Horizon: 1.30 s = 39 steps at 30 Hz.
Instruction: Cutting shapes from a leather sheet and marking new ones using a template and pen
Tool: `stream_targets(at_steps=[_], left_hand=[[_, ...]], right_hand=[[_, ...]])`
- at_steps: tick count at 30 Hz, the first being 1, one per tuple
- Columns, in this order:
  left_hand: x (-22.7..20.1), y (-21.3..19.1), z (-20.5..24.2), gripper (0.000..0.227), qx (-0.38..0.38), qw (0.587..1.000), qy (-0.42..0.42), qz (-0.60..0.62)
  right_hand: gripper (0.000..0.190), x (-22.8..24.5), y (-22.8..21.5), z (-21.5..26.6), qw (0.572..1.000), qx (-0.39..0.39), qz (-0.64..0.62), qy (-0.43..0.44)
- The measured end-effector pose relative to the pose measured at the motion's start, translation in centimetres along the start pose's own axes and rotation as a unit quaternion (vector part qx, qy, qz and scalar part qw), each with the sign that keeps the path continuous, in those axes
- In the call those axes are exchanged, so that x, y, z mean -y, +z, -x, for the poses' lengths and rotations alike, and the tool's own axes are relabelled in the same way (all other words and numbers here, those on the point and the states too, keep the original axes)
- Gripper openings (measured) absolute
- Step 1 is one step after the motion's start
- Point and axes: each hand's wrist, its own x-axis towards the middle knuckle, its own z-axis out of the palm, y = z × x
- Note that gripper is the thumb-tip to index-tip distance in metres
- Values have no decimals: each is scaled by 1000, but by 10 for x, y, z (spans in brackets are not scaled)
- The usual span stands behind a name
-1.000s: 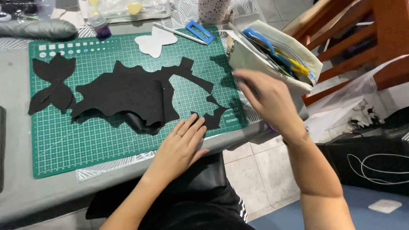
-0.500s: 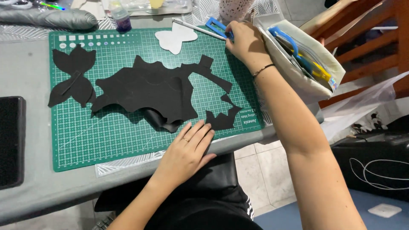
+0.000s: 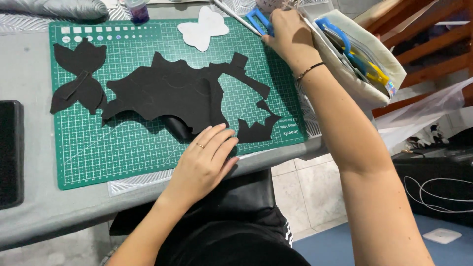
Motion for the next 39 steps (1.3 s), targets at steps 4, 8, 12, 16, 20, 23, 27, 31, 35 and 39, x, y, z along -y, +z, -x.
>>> stream_targets(at_steps=[4, 8, 12, 16, 20, 23, 27, 31, 35, 39], left_hand=[[7, -15, -8, 33, 12, 1000, -8, -14], [15, -25, -14, 35, 26, 999, -15, -20], [19, -20, -20, 35, 30, 999, -21, 11], [25, 30, -15, 33, -13, 1000, 11, -3], [23, 43, -16, 24, 9, 998, 55, -25], [24, 43, -15, 17, 12, 997, 65, -38], [25, 34, -23, 10, 21, 995, 81, -60], [39, 31, -35, 9, 43, 991, 113, -62], [36, 27, -45, 8, 26, 989, 122, -79], [20, 27, -40, 20, 4, 997, 77, 0]], right_hand=[[37, 10, -23, 47, 991, -115, 54, -29], [35, 27, -82, 123, 977, -151, -61, -140], [32, 19, -108, 189, 951, -110, -236, -167], [43, -8, -72, 225, 959, -129, -247, -60], [41, -11, -65, 247, 953, -152, -261, -33], [40, -19, -61, 253, 952, -151, -265, -37], [38, -6, -71, 244, 932, -120, -318, -121], [34, 13, -82, 234, 924, -69, -325, -189], [35, 18, -80, 232, 916, -21, -335, -218], [41, 20, -73, 242, 919, -12, -350, -181]])
